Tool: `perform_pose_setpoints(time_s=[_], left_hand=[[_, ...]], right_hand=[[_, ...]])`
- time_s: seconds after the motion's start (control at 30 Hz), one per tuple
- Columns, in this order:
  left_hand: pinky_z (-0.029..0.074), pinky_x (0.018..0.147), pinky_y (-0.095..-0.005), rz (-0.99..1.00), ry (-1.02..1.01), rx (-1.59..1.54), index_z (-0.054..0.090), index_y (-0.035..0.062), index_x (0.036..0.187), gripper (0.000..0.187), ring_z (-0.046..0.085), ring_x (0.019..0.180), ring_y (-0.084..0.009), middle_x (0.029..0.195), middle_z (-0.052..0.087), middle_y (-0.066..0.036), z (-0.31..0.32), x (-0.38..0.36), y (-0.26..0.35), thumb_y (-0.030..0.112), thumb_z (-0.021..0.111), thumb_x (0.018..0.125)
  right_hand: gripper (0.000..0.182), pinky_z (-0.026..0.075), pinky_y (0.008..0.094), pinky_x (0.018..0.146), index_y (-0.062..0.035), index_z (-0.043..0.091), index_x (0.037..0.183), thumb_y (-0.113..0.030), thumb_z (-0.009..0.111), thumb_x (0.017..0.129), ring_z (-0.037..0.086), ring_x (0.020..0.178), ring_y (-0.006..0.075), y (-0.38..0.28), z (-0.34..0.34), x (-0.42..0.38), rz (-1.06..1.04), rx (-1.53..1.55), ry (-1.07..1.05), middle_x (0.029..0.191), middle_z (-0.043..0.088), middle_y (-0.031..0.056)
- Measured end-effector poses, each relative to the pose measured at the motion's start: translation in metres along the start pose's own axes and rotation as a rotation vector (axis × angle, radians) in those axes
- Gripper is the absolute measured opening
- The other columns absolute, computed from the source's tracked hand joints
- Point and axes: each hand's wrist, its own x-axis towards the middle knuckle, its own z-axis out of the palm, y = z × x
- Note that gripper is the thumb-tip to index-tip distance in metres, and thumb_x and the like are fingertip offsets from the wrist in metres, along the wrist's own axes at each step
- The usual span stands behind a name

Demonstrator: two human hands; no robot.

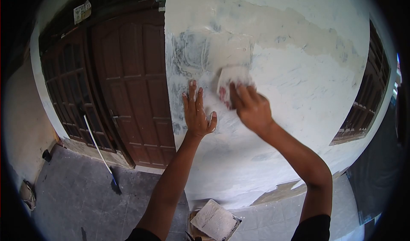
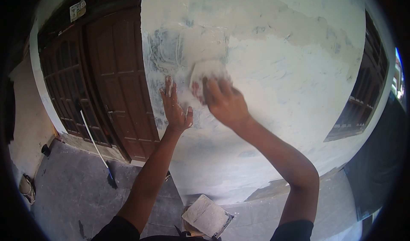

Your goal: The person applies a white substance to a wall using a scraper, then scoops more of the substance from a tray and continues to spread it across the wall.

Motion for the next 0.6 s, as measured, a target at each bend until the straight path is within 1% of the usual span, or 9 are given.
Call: perform_pose_setpoints(time_s=[0.03, 0.2, 0.27, 0.4, 0.43, 0.5, 0.53, 0.57, 0.6], left_hand=[[0.006, 0.108, -0.0667, -0.004, -0.001, 0.000, 0.023, -0.0017, 0.146, 0.077, 0.022, 0.141, -0.0452, 0.150, 0.024, -0.031, 0.000, 0.000, 0.001, 0.050, 0.039, 0.091], [0.006, 0.108, -0.0668, -0.006, -0.017, 0.015, 0.023, -0.0017, 0.146, 0.076, 0.021, 0.141, -0.0459, 0.150, 0.023, -0.031, -0.002, 0.001, 0.001, 0.048, 0.040, 0.091], [0.006, 0.108, -0.0670, 0.000, -0.016, 0.014, 0.023, -0.0018, 0.146, 0.076, 0.021, 0.141, -0.0458, 0.150, 0.023, -0.031, -0.002, 0.001, 0.001, 0.048, 0.040, 0.091], [0.006, 0.108, -0.0671, 0.006, -0.015, 0.011, 0.023, -0.0020, 0.146, 0.076, 0.022, 0.141, -0.0460, 0.150, 0.023, -0.031, -0.001, 0.001, 0.001, 0.048, 0.039, 0.091], [0.006, 0.108, -0.0671, 0.006, -0.016, 0.009, 0.023, -0.0020, 0.146, 0.076, 0.022, 0.141, -0.0460, 0.150, 0.023, -0.031, -0.001, 0.000, 0.001, 0.048, 0.039, 0.091], [0.007, 0.108, -0.0669, 0.015, -0.014, 0.016, 0.023, -0.0020, 0.146, 0.076, 0.022, 0.141, -0.0463, 0.150, 0.023, -0.031, -0.001, 0.000, 0.000, 0.048, 0.039, 0.092], [0.007, 0.108, -0.0669, 0.017, -0.010, 0.014, 0.023, -0.0020, 0.146, 0.076, 0.022, 0.141, -0.0463, 0.150, 0.023, -0.031, -0.001, 0.000, 0.000, 0.048, 0.039, 0.092], [0.007, 0.108, -0.0666, 0.014, -0.013, 0.019, 0.022, -0.0017, 0.146, 0.075, 0.022, 0.141, -0.0461, 0.150, 0.023, -0.031, -0.001, 0.000, 0.000, 0.048, 0.039, 0.092], [0.007, 0.108, -0.0663, 0.011, -0.019, 0.022, 0.022, -0.0013, 0.146, 0.075, 0.022, 0.141, -0.0460, 0.150, 0.023, -0.031, 0.000, 0.000, 0.000, 0.048, 0.039, 0.092]], right_hand=[[0.034, 0.053, 0.0244, 0.054, 0.0038, 0.065, 0.102, -0.008, 0.061, 0.069, 0.057, 0.080, 0.0178, 0.008, -0.004, 0.010, 0.018, -0.021, 0.082, 0.102, 0.055, 0.0085], [0.029, 0.052, 0.0244, 0.053, 0.0017, 0.065, 0.095, -0.008, 0.061, 0.068, 0.056, 0.079, 0.0159, 0.031, 0.007, 0.052, 0.065, -0.101, 0.074, 0.100, 0.055, 0.0072], [0.044, 0.053, 0.0252, 0.054, 0.0069, 0.061, 0.113, -0.004, 0.060, 0.070, 0.058, 0.077, 0.0159, 0.026, 0.017, 0.048, 0.051, -0.113, 0.024, 0.093, 0.055, 0.0082], [0.043, 0.053, 0.0259, 0.052, 0.0096, 0.059, 0.113, -0.002, 0.059, 0.072, 0.058, 0.074, 0.0165, 0.000, 0.019, 0.012, 0.079, -0.023, -0.042, 0.089, 0.053, 0.0086], [0.042, 0.054, 0.0259, 0.052, 0.0097, 0.060, 0.112, -0.002, 0.059, 0.072, 0.060, 0.075, 0.0179, -0.007, 0.016, 0.001, 0.079, 0.012, -0.082, 0.092, 0.055, 0.0098], [0.043, 0.054, 0.0264, 0.053, 0.0084, 0.062, 0.111, -0.001, 0.061, 0.069, 0.062, 0.076, 0.0194, -0.018, 0.006, -0.014, 0.078, 0.073, -0.042, 0.096, 0.057, 0.0114], [0.048, 0.055, 0.0287, 0.055, 0.0053, 0.063, 0.111, -0.001, 0.065, 0.063, 0.063, 0.076, 0.0217, -0.021, 0.000, -0.018, 0.095, 0.133, -0.077, 0.098, 0.058, 0.0128], [0.048, 0.055, 0.0287, 0.055, 0.0053, 0.063, 0.111, -0.001, 0.065, 0.063, 0.063, 0.076, 0.0217, -0.016, -0.001, -0.015, 0.092, 0.129, -0.074, 0.098, 0.058, 0.0128], [0.046, 0.055, 0.0279, 0.054, 0.0053, 0.063, 0.111, -0.003, 0.062, 0.066, 0.061, 0.078, 0.0207, -0.007, -0.004, -0.007, 0.083, 0.100, -0.005, 0.100, 0.057, 0.0123]])
